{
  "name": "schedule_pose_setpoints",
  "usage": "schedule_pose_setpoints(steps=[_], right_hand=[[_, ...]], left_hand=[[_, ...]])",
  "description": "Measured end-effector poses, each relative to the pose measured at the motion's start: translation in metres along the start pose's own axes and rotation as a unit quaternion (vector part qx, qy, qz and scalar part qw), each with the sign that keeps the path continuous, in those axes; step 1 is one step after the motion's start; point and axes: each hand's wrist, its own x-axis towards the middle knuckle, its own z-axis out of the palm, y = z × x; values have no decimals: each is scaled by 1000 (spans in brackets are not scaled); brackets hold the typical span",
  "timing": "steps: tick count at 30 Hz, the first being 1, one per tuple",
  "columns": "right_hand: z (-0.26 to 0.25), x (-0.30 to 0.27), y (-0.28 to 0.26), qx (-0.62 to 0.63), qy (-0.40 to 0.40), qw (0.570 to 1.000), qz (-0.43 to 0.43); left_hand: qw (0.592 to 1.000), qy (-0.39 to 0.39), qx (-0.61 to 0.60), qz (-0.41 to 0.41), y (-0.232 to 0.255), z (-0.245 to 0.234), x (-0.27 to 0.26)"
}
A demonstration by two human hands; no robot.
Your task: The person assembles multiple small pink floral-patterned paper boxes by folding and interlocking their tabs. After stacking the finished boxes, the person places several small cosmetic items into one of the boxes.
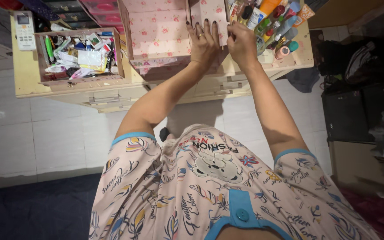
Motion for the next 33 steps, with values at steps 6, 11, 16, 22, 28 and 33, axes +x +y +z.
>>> schedule_pose_setpoints(steps=[6, 11, 16, 22, 28, 33], right_hand=[[8, -2, 9, -133, -67, 989, -24], [9, -3, 18, -132, -95, 987, 6], [7, -4, 16, -129, -93, 987, 7], [5, -2, 13, -154, -134, 978, 36], [9, 1, 12, -133, -138, 981, 39], [8, 6, 14, -63, -55, 996, 36]], left_hand=[[997, 9, 73, 20, 3, 12, -1], [996, -28, 77, 22, 4, 17, -1], [992, -79, 88, 36, 3, 11, -1], [992, -80, 98, 28, 7, 11, -3], [991, -87, 98, 36, 4, 18, -5], [992, -79, 99, 22, 4, 15, -4]])
